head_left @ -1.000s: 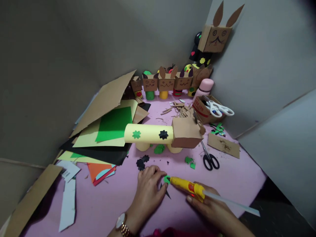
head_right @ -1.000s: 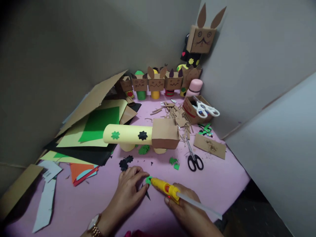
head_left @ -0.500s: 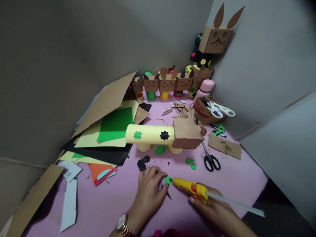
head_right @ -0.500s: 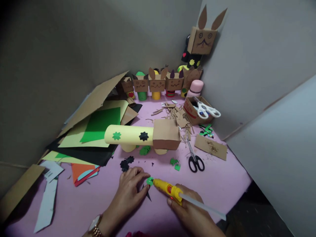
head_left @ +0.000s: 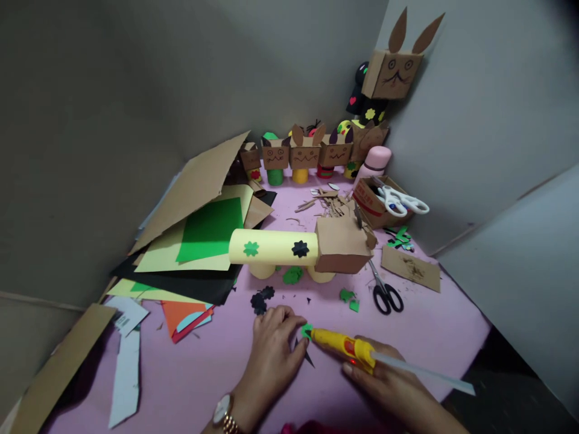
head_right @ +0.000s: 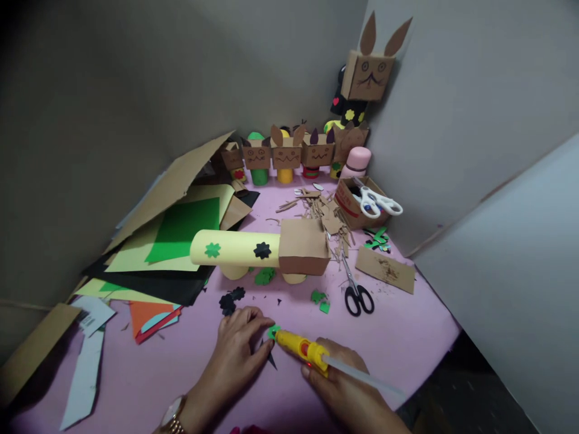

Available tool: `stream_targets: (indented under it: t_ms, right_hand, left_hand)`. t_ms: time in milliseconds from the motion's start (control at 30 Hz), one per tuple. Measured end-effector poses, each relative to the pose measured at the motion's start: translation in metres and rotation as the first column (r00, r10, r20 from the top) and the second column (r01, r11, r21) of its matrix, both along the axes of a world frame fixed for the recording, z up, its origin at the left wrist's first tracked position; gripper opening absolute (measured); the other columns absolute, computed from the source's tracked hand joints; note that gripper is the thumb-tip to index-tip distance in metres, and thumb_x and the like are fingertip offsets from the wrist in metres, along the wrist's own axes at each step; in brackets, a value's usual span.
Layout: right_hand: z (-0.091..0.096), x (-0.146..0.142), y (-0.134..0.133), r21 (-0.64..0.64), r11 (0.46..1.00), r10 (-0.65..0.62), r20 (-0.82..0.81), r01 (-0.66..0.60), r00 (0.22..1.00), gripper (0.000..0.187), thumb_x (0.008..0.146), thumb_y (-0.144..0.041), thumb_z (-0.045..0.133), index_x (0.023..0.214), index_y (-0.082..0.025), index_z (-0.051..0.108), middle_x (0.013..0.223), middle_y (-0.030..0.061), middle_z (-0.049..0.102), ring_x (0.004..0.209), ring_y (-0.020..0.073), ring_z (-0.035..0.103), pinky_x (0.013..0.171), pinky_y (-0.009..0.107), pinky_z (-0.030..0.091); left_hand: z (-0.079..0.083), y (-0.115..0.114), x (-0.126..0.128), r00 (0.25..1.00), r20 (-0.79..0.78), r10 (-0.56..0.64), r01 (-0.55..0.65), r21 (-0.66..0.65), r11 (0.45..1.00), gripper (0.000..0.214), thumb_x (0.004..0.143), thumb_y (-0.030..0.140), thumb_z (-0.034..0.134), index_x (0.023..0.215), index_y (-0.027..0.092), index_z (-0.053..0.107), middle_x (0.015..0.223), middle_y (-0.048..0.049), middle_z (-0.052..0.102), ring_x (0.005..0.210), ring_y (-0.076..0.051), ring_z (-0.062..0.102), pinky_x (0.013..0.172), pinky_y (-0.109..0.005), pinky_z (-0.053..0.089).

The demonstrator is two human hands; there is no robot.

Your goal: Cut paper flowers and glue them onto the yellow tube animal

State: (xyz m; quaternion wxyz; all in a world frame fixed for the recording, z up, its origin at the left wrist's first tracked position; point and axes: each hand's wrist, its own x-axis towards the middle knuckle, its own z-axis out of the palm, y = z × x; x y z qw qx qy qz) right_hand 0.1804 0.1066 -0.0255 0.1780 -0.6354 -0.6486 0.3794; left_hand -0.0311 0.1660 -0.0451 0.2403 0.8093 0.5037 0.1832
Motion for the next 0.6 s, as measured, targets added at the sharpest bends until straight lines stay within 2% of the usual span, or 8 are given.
stream_targets:
  t_ms: [133,300,467,600]
  right_hand:
    - [-0.0014,0.0005,0.0008,0.028,0.999,-0.03,-0.023,0.03,0.999,0.026,0.08,-0.038,0.056,0.098,-0.027,0.072,0.085,0.0025,0.072,0.087,0.0228,0.065,0.084,0.032,0.05]
    - [0.0002,-0.0003,0.0024,0.009,1.0,-0.01,-0.019,0.01,1.0,0.026,0.081,-0.037,0.055,0.098,-0.028,0.072,0.083,0.0028,0.072,0.084,0.023,0.066,0.084,0.034,0.05]
    - [0.0004,0.0001,0.0015,0.035,0.999,-0.007,-0.056,0.009,0.998,0.03,0.08,-0.037,0.055,0.106,-0.033,0.069,0.093,0.001,0.072,0.089,0.023,0.065,0.085,0.033,0.05]
    - [-0.0016,0.0022,-0.0017,0.024,1.0,-0.001,-0.081,0.003,0.997,0.031,0.08,-0.037,0.055,0.107,-0.032,0.069,0.098,0.0007,0.073,0.093,0.0239,0.065,0.088,0.033,0.049]
  left_hand:
    - [-0.0005,-0.0001,-0.0002,1.0,0.004,-0.007,0.007,-0.007,1.0,0.021,0.078,0.02,0.058,0.097,0.025,0.063,0.097,-0.0031,0.058,0.093,-0.024,0.05,0.079,-0.04,0.032]
    - [0.0004,0.0006,0.0,1.0,-0.003,-0.008,0.008,-0.007,1.0,0.021,0.078,0.021,0.058,0.098,0.025,0.063,0.097,-0.0034,0.058,0.094,-0.024,0.05,0.079,-0.04,0.032]
    - [0.0006,0.0007,-0.0001,1.0,-0.009,-0.011,0.01,-0.01,1.0,0.021,0.079,0.021,0.057,0.098,0.026,0.063,0.097,-0.0035,0.058,0.094,-0.024,0.05,0.08,-0.04,0.032]
    - [-0.001,0.0007,-0.0003,1.0,-0.007,-0.011,0.011,-0.006,1.0,0.02,0.079,0.022,0.057,0.097,0.026,0.063,0.098,-0.0036,0.058,0.094,-0.024,0.05,0.079,-0.04,0.033]
